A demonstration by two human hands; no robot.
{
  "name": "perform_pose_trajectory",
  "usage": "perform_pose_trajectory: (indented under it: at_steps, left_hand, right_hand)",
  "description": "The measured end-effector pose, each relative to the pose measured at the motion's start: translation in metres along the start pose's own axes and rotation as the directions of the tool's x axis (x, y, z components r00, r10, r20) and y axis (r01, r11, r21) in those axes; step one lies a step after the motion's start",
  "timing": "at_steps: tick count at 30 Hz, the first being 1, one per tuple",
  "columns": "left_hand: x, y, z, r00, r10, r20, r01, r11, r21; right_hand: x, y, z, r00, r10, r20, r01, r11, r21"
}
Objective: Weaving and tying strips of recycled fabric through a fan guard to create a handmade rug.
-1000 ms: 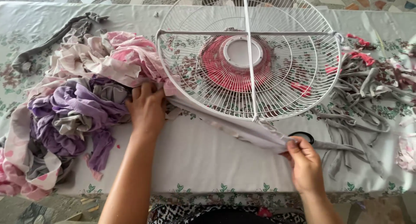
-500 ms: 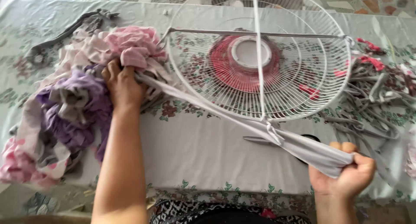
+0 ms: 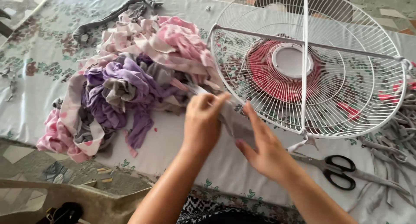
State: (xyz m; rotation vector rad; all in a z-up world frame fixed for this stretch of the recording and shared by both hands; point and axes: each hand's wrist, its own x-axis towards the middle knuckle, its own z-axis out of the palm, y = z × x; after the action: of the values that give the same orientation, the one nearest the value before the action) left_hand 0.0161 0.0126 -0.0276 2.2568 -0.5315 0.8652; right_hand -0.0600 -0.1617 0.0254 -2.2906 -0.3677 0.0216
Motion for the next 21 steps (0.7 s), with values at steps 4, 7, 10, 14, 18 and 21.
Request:
perform_pose_trajectory:
  at_steps: [4,7,10,14,18,21]
  left_hand:
    - [0.006,0.022,-0.019,0.986,0.151,0.066,-0.13,0.959,-0.25]
    - [0.017,-0.009,-0.031,0.999,0.019,0.027,-0.01,0.956,-0.294]
    - [0.015,-0.03,-0.03,0.99,-0.006,0.14,-0.02,0.984,0.179]
    - [0.016,-0.072,0.005,0.945,-0.162,0.283,0.081,0.957,0.277]
    - [0.034,-0.125,0.035,0.942,-0.171,0.288,0.03,0.899,0.437]
    - [0.057,-0.122,0.029,0.904,-0.273,0.33,0.116,0.898,0.424]
  right_hand:
    - [0.036,-0.004,0.03,0.985,0.081,-0.153,-0.06,0.989,0.135]
    - [0.03,0.008,0.034,0.965,0.041,-0.259,0.016,0.977,0.211]
    - [0.018,0.045,0.017,0.888,-0.313,-0.337,0.443,0.778,0.445]
    - [-0.021,0.022,-0.04,0.817,-0.11,-0.566,0.52,0.566,0.64]
    - [-0.031,0.01,-0.072,0.854,-0.159,-0.495,0.515,0.39,0.763]
    - [-0.026,0.022,-0.054,0.937,-0.034,-0.347,0.327,0.434,0.84]
